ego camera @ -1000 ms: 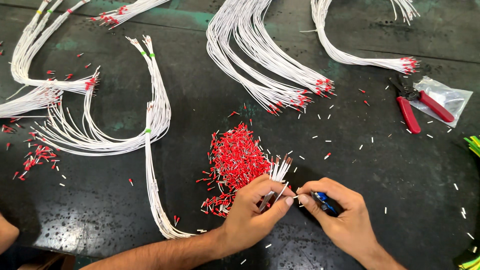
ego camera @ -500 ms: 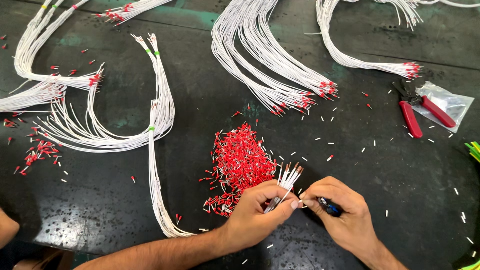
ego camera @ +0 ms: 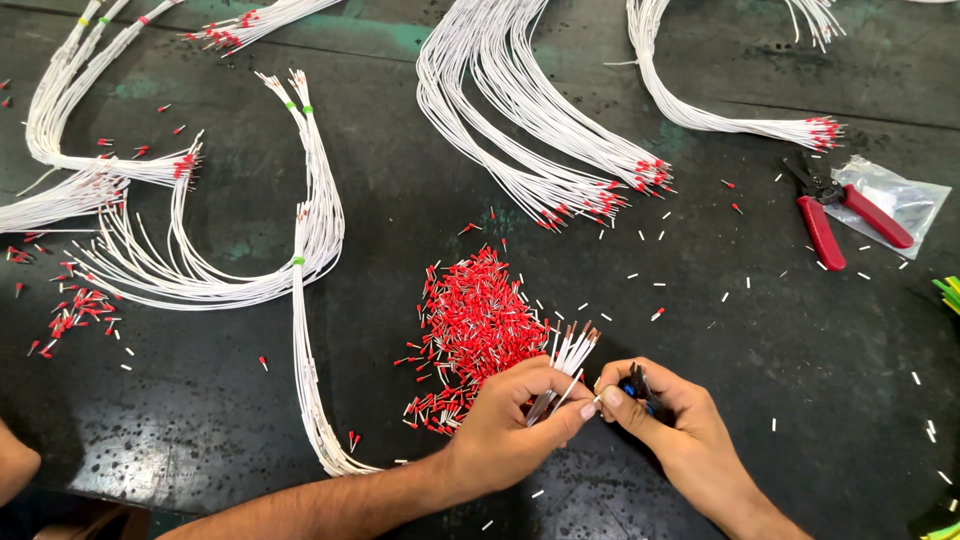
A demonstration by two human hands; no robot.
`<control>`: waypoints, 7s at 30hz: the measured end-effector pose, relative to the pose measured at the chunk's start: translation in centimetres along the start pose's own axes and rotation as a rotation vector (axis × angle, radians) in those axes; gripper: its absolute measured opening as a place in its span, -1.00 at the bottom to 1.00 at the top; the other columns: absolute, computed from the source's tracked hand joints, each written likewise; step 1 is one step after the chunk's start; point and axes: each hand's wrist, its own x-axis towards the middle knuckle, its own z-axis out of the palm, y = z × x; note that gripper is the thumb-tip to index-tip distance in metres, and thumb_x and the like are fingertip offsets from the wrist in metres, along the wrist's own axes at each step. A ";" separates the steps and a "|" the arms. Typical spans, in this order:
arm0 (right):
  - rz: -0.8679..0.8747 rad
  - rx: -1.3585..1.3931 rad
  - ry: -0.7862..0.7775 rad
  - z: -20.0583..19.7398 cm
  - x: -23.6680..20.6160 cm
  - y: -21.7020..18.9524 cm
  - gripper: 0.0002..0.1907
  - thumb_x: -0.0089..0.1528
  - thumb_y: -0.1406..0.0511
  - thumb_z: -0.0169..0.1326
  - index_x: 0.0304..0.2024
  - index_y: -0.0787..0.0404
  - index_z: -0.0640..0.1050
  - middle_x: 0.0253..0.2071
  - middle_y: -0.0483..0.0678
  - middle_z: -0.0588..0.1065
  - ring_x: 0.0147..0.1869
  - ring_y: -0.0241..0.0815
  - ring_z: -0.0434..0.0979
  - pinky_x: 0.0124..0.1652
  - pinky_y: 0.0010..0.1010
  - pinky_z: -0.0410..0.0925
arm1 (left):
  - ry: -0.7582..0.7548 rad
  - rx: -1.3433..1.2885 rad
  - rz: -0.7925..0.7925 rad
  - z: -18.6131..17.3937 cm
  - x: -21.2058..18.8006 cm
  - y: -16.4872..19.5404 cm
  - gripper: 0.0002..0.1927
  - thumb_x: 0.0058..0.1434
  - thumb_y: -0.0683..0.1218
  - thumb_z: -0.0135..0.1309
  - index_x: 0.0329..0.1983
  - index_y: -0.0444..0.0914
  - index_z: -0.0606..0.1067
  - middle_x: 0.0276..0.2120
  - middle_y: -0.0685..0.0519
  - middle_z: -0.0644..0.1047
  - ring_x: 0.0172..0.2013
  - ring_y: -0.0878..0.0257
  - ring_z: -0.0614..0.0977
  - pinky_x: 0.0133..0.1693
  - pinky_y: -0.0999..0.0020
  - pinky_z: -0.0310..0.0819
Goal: The person holds a bundle of white wire leads and uses blue-handled flush cutters to snip the red ends off the wires, letting the trimmed tips fall onto a pile on the table, then sets the trimmed bundle aside and picks up the next bundle. Another worker across the table performs similar trimming.
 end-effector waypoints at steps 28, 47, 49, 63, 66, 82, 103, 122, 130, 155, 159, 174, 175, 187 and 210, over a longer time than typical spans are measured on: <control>-0.575 -0.812 0.279 1.5 -1.1 -2.8 -0.39 -0.09 0.43 0.29 0.05 -0.01 0.62 -0.26 -0.20 0.58 -0.22 -0.18 0.55 -0.17 -0.31 0.33 | 0.124 0.245 0.312 -0.2 -0.4 0.3 -0.87 0.19 -0.23 0.28 -0.18 -0.28 0.68 -0.36 0.09 0.56 -0.39 0.41 0.53 -0.38 0.48 0.40; -0.529 -0.773 0.271 1.6 -1.1 -3.0 -0.41 -0.09 0.45 0.30 0.02 0.02 0.64 -0.30 -0.16 0.59 -0.24 -0.17 0.57 -0.20 -0.34 0.40 | 0.143 0.250 0.307 -0.1 -0.3 0.6 -0.84 0.19 -0.23 0.26 -0.16 -0.26 0.69 -0.34 0.11 0.57 -0.38 0.42 0.54 -0.37 0.49 0.41; -0.513 -0.755 0.266 1.6 -1.1 -3.1 -0.42 -0.08 0.46 0.29 0.02 0.03 0.64 -0.31 -0.15 0.59 -0.26 -0.17 0.57 -0.23 -0.35 0.41 | 0.140 0.254 0.303 -0.1 -0.3 0.6 -0.85 0.19 -0.23 0.26 -0.16 -0.26 0.69 -0.35 0.11 0.57 -0.38 0.42 0.53 -0.37 0.49 0.40; -0.534 -0.759 0.275 1.8 -1.2 -3.0 -0.43 -0.07 0.45 0.29 0.01 0.02 0.64 -0.29 -0.15 0.60 -0.23 -0.16 0.58 -0.20 -0.34 0.41 | 0.149 0.276 0.351 -0.1 -0.6 0.5 -0.84 0.18 -0.23 0.27 -0.17 -0.26 0.69 -0.35 0.09 0.59 -0.38 0.39 0.57 -0.37 0.48 0.43; -0.538 -0.770 0.274 1.8 -1.2 -2.9 -0.44 -0.07 0.44 0.29 0.01 0.01 0.64 -0.29 -0.15 0.59 -0.23 -0.16 0.58 -0.18 -0.33 0.39 | 0.152 0.289 0.356 -0.1 -0.6 0.5 -0.85 0.18 -0.23 0.27 -0.17 -0.26 0.69 -0.35 0.08 0.60 -0.37 0.39 0.57 -0.37 0.48 0.44; -0.521 -0.765 0.254 1.8 -1.2 -2.7 -0.45 -0.07 0.44 0.30 0.01 0.03 0.64 -0.31 -0.15 0.59 -0.25 -0.17 0.58 -0.20 -0.35 0.39 | 0.155 0.279 0.339 -0.1 -0.7 0.5 -0.86 0.20 -0.22 0.26 -0.16 -0.27 0.68 -0.31 0.08 0.60 -0.35 0.39 0.59 -0.35 0.48 0.46; -0.605 -0.891 0.298 1.4 -1.3 -2.4 -0.36 -0.12 0.43 0.28 0.05 -0.02 0.62 -0.30 -0.20 0.55 -0.22 -0.19 0.54 -0.18 -0.31 0.32 | 0.142 0.289 0.308 0.1 -0.5 0.3 -0.89 0.27 -0.20 0.24 -0.15 -0.28 0.64 -0.41 0.12 0.48 -0.44 0.41 0.46 -0.42 0.48 0.32; -0.573 -0.884 0.291 1.6 -1.4 -2.5 -0.36 -0.13 0.43 0.29 0.04 -0.03 0.62 -0.31 -0.20 0.55 -0.24 -0.20 0.54 -0.21 -0.32 0.33 | 0.134 0.233 0.288 0.0 -0.5 0.0 -0.90 0.26 -0.21 0.25 -0.17 -0.28 0.63 -0.33 0.09 0.50 -0.40 0.41 0.52 -0.41 0.49 0.42; -0.584 -0.898 0.280 1.5 -1.4 -2.6 -0.36 -0.12 0.43 0.28 0.05 -0.02 0.62 -0.32 -0.21 0.55 -0.25 -0.20 0.53 -0.22 -0.32 0.32 | 0.168 0.302 0.311 0.0 -0.6 0.2 -0.89 0.22 -0.20 0.28 -0.19 -0.27 0.66 -0.40 0.10 0.54 -0.43 0.40 0.55 -0.42 0.48 0.43; -0.626 -0.924 0.288 1.3 -1.3 -2.3 -0.33 -0.15 0.47 0.24 0.06 0.03 0.62 -0.40 -0.13 0.49 -0.34 -0.16 0.50 -0.31 -0.31 0.37 | 0.172 0.345 0.384 -0.1 -0.4 0.4 -0.89 0.21 -0.22 0.29 -0.19 -0.30 0.64 -0.37 0.07 0.57 -0.41 0.36 0.58 -0.40 0.45 0.44; -0.500 -0.807 0.232 1.4 -1.3 -2.7 -0.39 -0.09 0.45 0.27 0.06 0.03 0.63 -0.47 -0.11 0.48 -0.42 -0.17 0.51 -0.38 -0.36 0.39 | 0.166 0.330 0.346 0.0 -0.4 0.6 -0.89 0.22 -0.22 0.26 -0.19 -0.31 0.64 -0.40 0.08 0.54 -0.42 0.37 0.55 -0.41 0.46 0.41; -0.371 -0.618 0.174 1.5 -1.3 -3.0 -0.57 0.04 0.39 0.27 -0.01 0.05 0.66 -0.39 -0.14 0.55 -0.36 -0.21 0.56 -0.32 -0.41 0.39 | 0.088 0.204 0.258 0.2 -0.5 0.2 -0.88 0.39 -0.25 0.06 -0.06 -0.35 0.56 -0.29 0.06 0.47 -0.32 0.37 0.50 -0.29 0.46 0.40; -0.467 -0.698 0.214 1.5 -1.3 -3.1 -0.53 0.00 0.40 0.26 -0.01 0.04 0.65 -0.34 -0.15 0.56 -0.30 -0.19 0.56 -0.26 -0.38 0.37 | 0.077 0.157 0.259 0.3 -0.5 0.0 -0.89 0.41 -0.25 0.03 -0.07 -0.35 0.54 -0.27 0.06 0.47 -0.30 0.37 0.52 -0.25 0.46 0.45; -0.539 -0.881 0.293 1.5 -1.5 -2.9 -0.41 -0.08 0.40 0.29 0.03 -0.01 0.62 -0.33 -0.22 0.54 -0.26 -0.21 0.52 -0.21 -0.30 0.27 | 0.022 0.084 0.211 0.4 -0.6 -0.6 -0.92 0.42 -0.26 -0.01 -0.09 -0.34 0.49 -0.26 0.06 0.47 -0.30 0.37 0.55 -0.24 0.45 0.52; -0.543 -0.917 0.293 1.5 -1.7 -2.8 -0.39 -0.10 0.41 0.29 0.04 -0.02 0.63 -0.34 -0.20 0.55 -0.27 -0.20 0.54 -0.26 -0.32 0.32 | 0.095 0.308 0.278 0.2 -0.6 1.0 -0.93 0.32 -0.22 0.15 -0.16 -0.31 0.60 -0.35 0.08 0.45 -0.38 0.34 0.44 -0.37 0.43 0.31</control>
